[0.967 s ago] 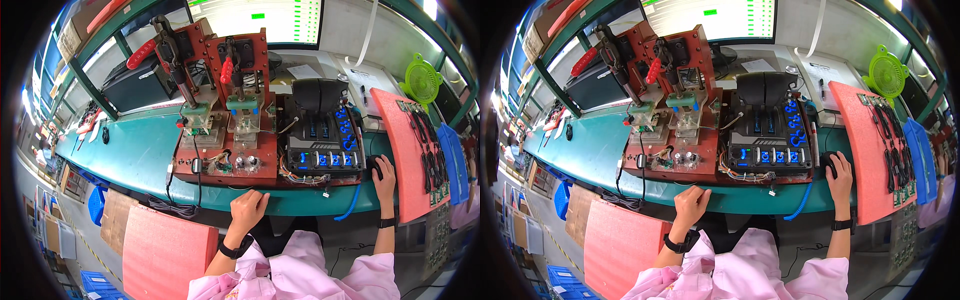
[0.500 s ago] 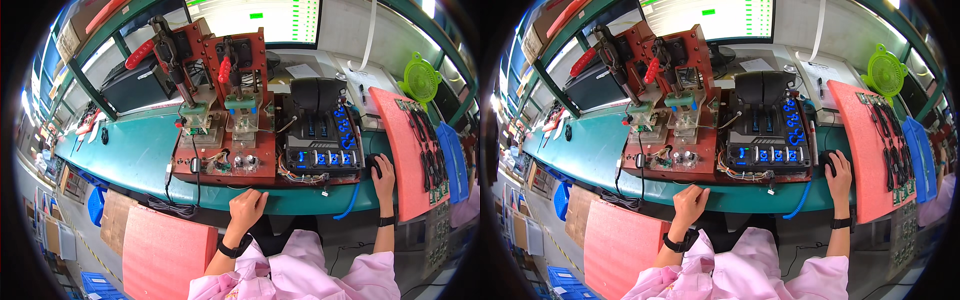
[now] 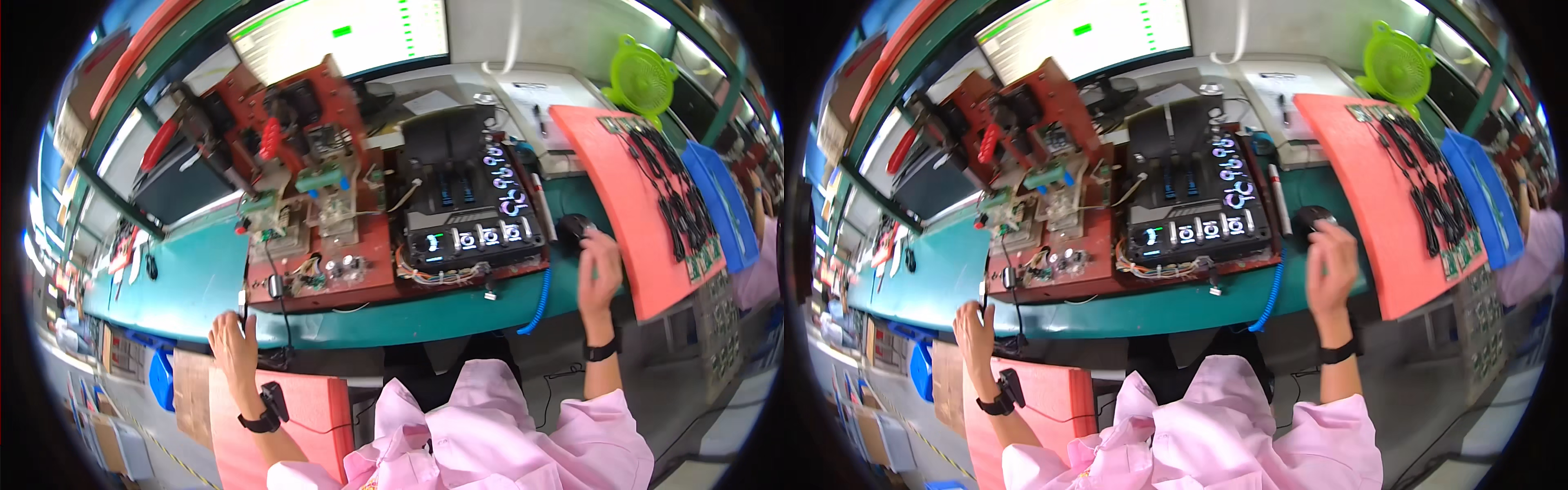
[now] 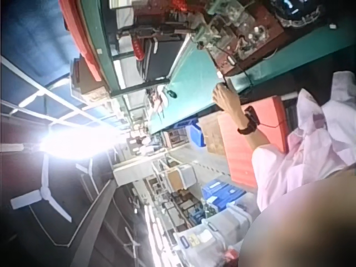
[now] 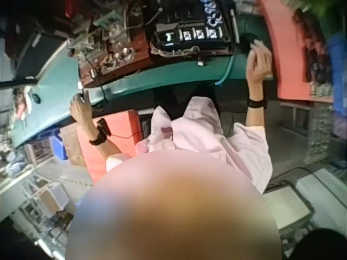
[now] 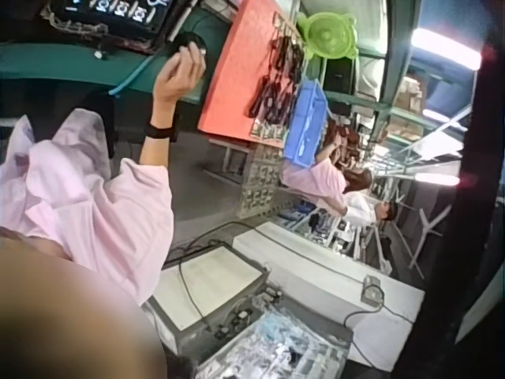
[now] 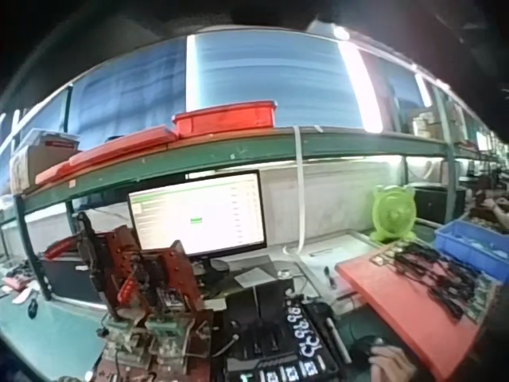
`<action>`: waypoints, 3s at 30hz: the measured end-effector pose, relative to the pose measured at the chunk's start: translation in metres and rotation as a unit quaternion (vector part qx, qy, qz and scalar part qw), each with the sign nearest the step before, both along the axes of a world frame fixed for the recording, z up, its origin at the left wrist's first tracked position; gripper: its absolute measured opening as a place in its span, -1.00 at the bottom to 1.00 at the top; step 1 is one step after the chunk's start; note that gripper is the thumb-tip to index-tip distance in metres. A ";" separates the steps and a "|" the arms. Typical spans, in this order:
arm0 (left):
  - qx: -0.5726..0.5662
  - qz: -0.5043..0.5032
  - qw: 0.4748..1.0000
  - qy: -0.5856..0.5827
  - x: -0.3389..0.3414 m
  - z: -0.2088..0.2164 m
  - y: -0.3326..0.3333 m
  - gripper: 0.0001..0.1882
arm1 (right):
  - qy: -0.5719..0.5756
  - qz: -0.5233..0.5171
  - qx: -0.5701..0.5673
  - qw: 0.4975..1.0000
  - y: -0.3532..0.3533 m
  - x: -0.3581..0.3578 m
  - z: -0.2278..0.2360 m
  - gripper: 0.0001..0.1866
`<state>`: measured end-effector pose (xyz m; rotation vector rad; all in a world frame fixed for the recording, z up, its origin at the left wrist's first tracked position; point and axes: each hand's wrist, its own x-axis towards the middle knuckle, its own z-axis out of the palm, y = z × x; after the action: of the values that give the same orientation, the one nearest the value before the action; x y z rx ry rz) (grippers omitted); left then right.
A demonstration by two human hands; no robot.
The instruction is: Test printed circuit boards using a specialized testing fixture and computer monitoring system.
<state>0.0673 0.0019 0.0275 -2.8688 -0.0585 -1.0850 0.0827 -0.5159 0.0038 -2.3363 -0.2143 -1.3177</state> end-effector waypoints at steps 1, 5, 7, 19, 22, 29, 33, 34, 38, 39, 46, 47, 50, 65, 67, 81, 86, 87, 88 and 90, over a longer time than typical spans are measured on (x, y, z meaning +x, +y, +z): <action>0.047 -0.024 0.998 0.032 0.003 -0.006 0.009 -0.80 | 0.036 0.032 0.043 0.998 0.020 -0.010 0.003 -0.88; -0.020 0.027 0.988 0.152 0.004 -0.007 0.020 -0.80 | 0.146 0.356 0.123 0.915 0.137 -0.027 -0.006 -0.92; -0.033 0.032 0.983 0.175 -0.005 -0.004 0.013 -0.77 | 0.263 0.509 0.171 0.801 0.203 -0.024 -0.016 -0.66; -0.140 -0.157 0.977 -0.032 -0.002 0.101 -0.006 -0.51 | 0.540 0.624 0.317 0.468 0.295 0.015 -0.028 -0.75; -0.081 -0.306 0.933 -0.172 0.078 0.164 -0.022 -0.47 | 0.564 0.595 0.368 0.439 0.289 0.021 -0.026 -0.78; -0.011 -0.180 0.978 -0.105 0.097 0.224 -0.049 -0.71 | 0.554 0.603 0.347 0.456 0.287 0.019 -0.018 -0.77; -0.406 -0.295 0.862 -0.065 0.125 0.307 -0.051 -0.34 | 0.556 0.604 0.338 0.460 0.286 0.019 -0.018 -0.75; -0.406 -0.329 0.845 -0.108 0.146 0.316 -0.048 -0.49 | 0.554 0.607 0.341 0.456 0.286 0.018 -0.018 -0.75; -0.147 -0.315 0.936 -0.051 0.197 0.325 -0.053 -0.68 | 0.556 0.603 0.340 0.460 0.286 0.020 -0.018 -0.72; -0.078 -0.295 0.952 -0.024 0.202 0.326 -0.051 -0.68 | 0.556 0.607 0.335 0.459 0.286 0.020 -0.018 -0.72; 0.106 0.025 0.989 0.100 0.112 0.234 -0.015 -0.85 | 0.551 0.600 0.350 0.462 0.287 0.014 -0.010 -0.64; 0.096 0.011 0.980 0.175 0.091 0.204 -0.007 -0.78 | 0.571 0.573 0.353 0.470 0.288 0.011 -0.004 -0.63; 0.041 0.050 0.941 0.333 0.061 0.128 0.006 -0.75 | 0.488 0.634 0.420 0.428 0.292 0.008 0.021 -0.57; -0.327 -0.393 0.802 0.308 0.156 0.048 0.032 -0.49 | 0.446 0.649 0.462 0.408 0.302 0.005 0.048 -0.53; -0.320 -0.416 0.804 0.278 0.156 0.050 0.033 -0.53 | 0.468 0.645 0.455 0.397 0.302 0.000 0.033 -0.54; -0.418 -0.228 0.879 -0.031 0.043 0.058 0.049 -0.62 | 0.524 0.646 0.426 0.354 0.296 -0.009 0.007 -0.54; -0.160 -0.017 0.960 -0.229 -0.139 0.065 0.021 -0.58 | 0.719 0.620 0.299 0.097 0.315 -0.012 -0.033 -0.48; -0.133 0.004 0.962 -0.238 -0.170 0.063 0.011 -0.59 | 0.741 0.596 0.294 0.091 0.318 -0.015 -0.040 -0.48; -0.139 0.050 0.957 -0.250 -0.198 0.059 0.003 -0.59 | 0.742 0.638 0.190 0.074 0.325 -0.016 -0.046 -0.48; -0.097 0.161 0.943 -0.275 -0.247 0.044 -0.006 -0.61 | 0.720 0.693 -0.024 0.020 0.343 -0.021 -0.053 -0.49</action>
<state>-0.1795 -0.0037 0.0715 -2.4706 -0.6706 -1.8360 0.0617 -0.1727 -0.0490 -0.8017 -1.1264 1.9398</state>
